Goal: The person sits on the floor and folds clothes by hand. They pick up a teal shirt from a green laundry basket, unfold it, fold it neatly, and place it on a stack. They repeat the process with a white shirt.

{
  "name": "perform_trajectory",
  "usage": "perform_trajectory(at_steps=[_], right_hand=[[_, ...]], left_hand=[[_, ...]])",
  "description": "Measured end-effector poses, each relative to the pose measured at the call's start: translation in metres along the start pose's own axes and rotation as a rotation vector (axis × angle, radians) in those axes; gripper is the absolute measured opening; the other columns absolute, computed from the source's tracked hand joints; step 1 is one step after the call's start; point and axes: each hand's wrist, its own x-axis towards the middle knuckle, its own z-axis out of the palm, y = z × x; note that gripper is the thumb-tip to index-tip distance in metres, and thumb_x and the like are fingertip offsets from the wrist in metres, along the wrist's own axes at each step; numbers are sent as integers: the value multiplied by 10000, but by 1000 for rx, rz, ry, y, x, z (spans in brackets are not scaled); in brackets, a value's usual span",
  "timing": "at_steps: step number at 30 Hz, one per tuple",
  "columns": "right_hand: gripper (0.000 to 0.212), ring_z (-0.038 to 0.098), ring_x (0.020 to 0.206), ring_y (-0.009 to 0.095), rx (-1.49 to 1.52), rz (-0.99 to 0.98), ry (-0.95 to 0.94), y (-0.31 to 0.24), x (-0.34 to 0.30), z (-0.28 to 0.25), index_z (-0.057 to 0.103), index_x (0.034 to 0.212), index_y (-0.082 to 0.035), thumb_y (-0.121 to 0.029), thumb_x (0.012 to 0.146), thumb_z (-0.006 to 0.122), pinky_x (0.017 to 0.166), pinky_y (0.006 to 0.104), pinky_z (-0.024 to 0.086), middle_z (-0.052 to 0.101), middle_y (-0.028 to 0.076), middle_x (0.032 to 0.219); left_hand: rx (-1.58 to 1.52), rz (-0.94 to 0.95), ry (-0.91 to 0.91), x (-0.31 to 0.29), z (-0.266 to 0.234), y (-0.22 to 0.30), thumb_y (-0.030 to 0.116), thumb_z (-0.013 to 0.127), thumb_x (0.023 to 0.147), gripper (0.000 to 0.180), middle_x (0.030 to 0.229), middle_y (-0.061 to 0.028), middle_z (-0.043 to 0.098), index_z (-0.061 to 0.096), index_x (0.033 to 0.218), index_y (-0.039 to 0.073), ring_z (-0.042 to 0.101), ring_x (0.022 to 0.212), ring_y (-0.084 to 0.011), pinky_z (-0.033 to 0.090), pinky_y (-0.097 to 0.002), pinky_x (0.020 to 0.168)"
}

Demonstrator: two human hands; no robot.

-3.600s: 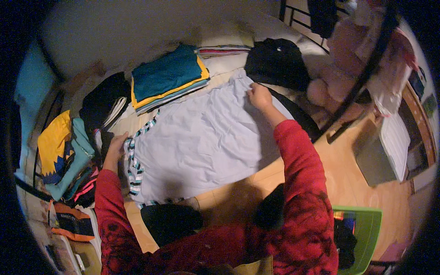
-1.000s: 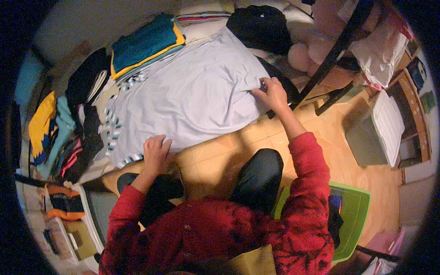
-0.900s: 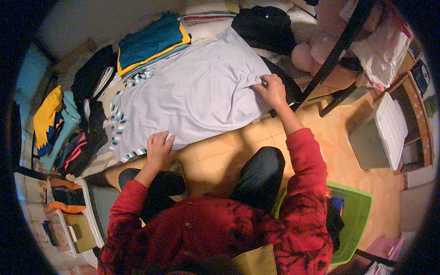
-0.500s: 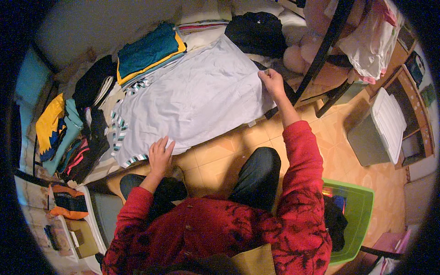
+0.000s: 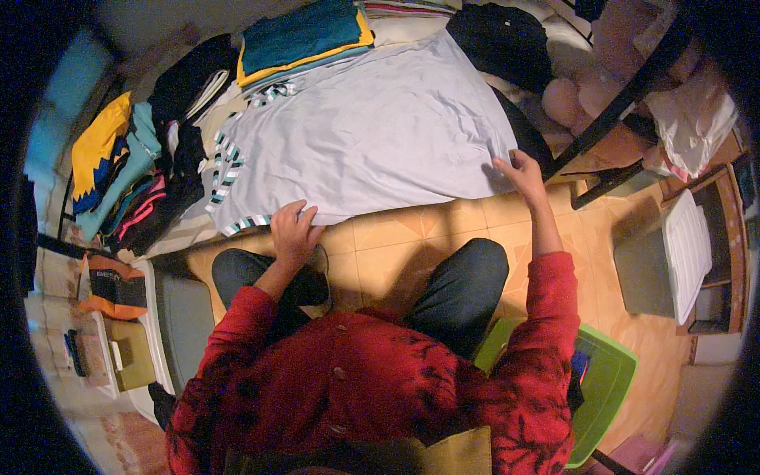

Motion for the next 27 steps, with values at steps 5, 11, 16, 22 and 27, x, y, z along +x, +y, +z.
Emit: perform_trajectory(at_steps=[5, 11, 16, 22, 27], right_hand=[[305, 517, 707, 84, 246, 13, -88, 23, -24, 9, 657, 937, 8, -261, 825, 749, 621, 255, 428, 610, -5, 788], [198, 508, 713, 74, 280, -88, -27, 39, -27, 5, 626, 978, 16, -178, 942, 611, 666, 253, 443, 589, -54, 810], [244, 440, 648, 95, -95, -142, 142, 16, -20, -21, 560, 861, -2, -229, 946, 586, 598, 274, 411, 496, 15, 680], [312, 410, 581, 248, -356, -162, 176, -9, -21, -30, 486, 807, 20, -249, 904, 610, 576, 377, 409, 475, 185, 658], [308, 511, 610, 327, -440, -114, 220, -8, -26, -21, 523, 819, 22, -259, 889, 628, 596, 405, 436, 547, 215, 693]], left_hand=[[-170, -324, -98, -31, 14, 10, 215, 760, 715, 380, 1060, -95, 597, 607, 1046, 107, 557, 1006, -286, 428, -423, 843], [-1006, -876, -145, -53, 32, 31, 270, 698, 855, 318, 1031, -84, 628, 560, 1058, 67, 620, 825, -178, 486, -309, 694], [-1359, -1121, -242, -26, 32, 34, 323, 668, 886, 398, 1068, -59, 627, 504, 1154, 78, 618, 839, -148, 485, -282, 696], [-1643, -1175, -325, -13, 46, 40, 353, 645, 906, 308, 1103, -61, 632, 540, 1090, 129, 622, 858, -171, 487, -318, 714], [-1715, -1250, -288, -12, 55, 38, 378, 676, 884, 361, 1102, -61, 618, 534, 1102, 127, 610, 855, -175, 486, -310, 701]])
